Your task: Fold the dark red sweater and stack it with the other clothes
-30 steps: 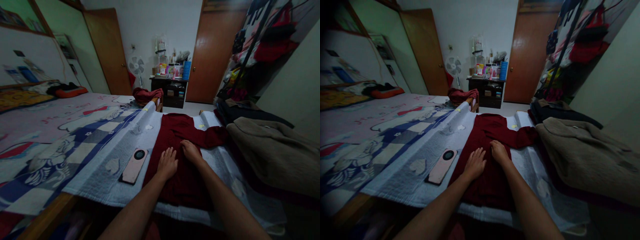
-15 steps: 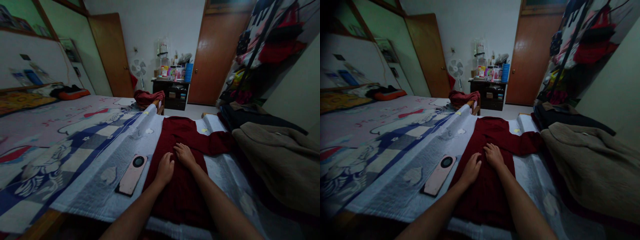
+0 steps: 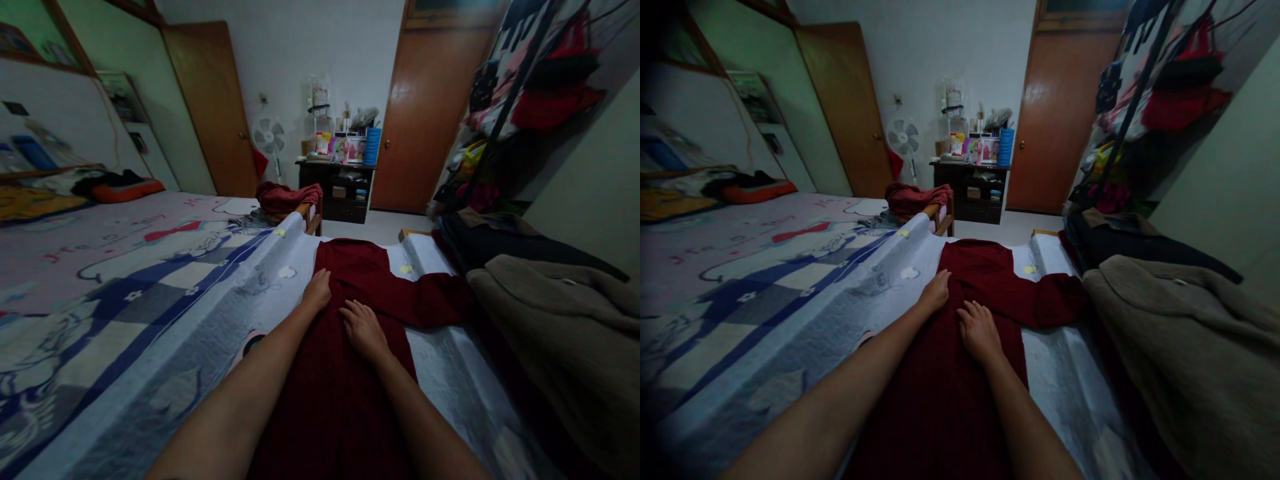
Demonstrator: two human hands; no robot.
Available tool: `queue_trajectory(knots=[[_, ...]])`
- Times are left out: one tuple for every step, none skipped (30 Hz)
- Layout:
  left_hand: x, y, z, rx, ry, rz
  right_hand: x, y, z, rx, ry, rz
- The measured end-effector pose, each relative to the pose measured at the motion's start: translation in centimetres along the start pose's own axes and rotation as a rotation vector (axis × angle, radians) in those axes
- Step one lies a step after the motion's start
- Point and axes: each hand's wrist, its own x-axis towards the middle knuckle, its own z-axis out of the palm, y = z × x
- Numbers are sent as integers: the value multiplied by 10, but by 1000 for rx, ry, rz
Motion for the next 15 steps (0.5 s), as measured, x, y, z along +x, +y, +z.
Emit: queue_trajectory(knots=[[6,-1,1,3,-3,-12,0,0,0,7,0,3],[12,-1,1,9,-8,-30,0,0,0,14,-1,4],[18,-1,2,17,-12,-53,0,0,-1,19,-1,6],[22,0,3,27,-13,-82,1,0,-1,23,-2,7],[26,0,5,38,-11,-112,1,0,-2,28,-4,8],[28,1,7,49,-4,-138,1,0,-2,33,-6,9],[30,1,9,59,6,-158,2,1,-2,38,-6,7],[30,2,11,67,18,-171,2,2,-2,42,-5,4],[29,2,13,74,31,-175,2,2,-2,46,-4,-1],[28,1,16,82,44,-174,3,3,-2,50,-2,-5],[27,1,19,89,56,-169,3,4,-1,54,0,-8],[25,0,22,96,68,-160,3,4,0,59,1,-8],[24,-1,25,99,80,-144,2,4,1,66,0,-6],[24,-3,28,99,94,-123,2,4,1,73,-2,-2],[24,-5,31,94,104,-101,2,4,2,80,-5,4]])
